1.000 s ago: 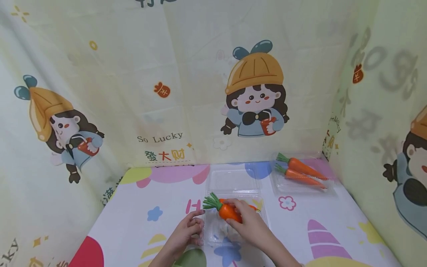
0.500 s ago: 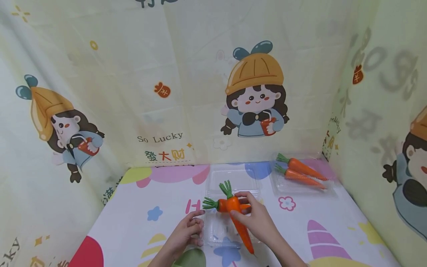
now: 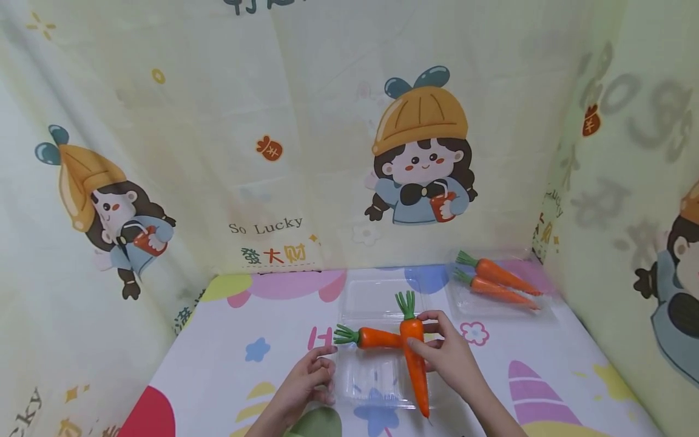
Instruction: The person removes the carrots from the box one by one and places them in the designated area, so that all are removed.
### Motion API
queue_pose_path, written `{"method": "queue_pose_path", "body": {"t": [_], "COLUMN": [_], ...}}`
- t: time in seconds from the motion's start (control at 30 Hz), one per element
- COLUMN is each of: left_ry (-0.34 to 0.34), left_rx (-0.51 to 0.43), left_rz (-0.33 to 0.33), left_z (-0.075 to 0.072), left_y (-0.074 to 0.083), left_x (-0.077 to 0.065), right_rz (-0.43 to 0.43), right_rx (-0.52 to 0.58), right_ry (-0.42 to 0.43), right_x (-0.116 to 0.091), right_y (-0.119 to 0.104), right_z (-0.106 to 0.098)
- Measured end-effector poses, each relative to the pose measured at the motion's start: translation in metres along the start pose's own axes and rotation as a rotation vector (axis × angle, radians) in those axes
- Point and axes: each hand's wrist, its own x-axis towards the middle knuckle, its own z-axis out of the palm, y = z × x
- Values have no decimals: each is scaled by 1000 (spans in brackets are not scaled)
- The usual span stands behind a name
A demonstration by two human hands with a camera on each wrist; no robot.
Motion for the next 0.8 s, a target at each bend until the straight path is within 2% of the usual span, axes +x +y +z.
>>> {"method": "queue_pose_path", "body": {"t": [0.4, 0.8], "left_ry": [-12, -3], "left_rx": [-19, -18], "left_rz": [3, -7], "left_z": [-1, -1], "left_y": [1, 1], "left_x": [-3, -5], "right_rz": [41, 86], "right_rx": [14, 56], "right_ry": [26, 47], "right_x": [8, 12], "right_y": [31, 47], "right_z": [-24, -43]}}
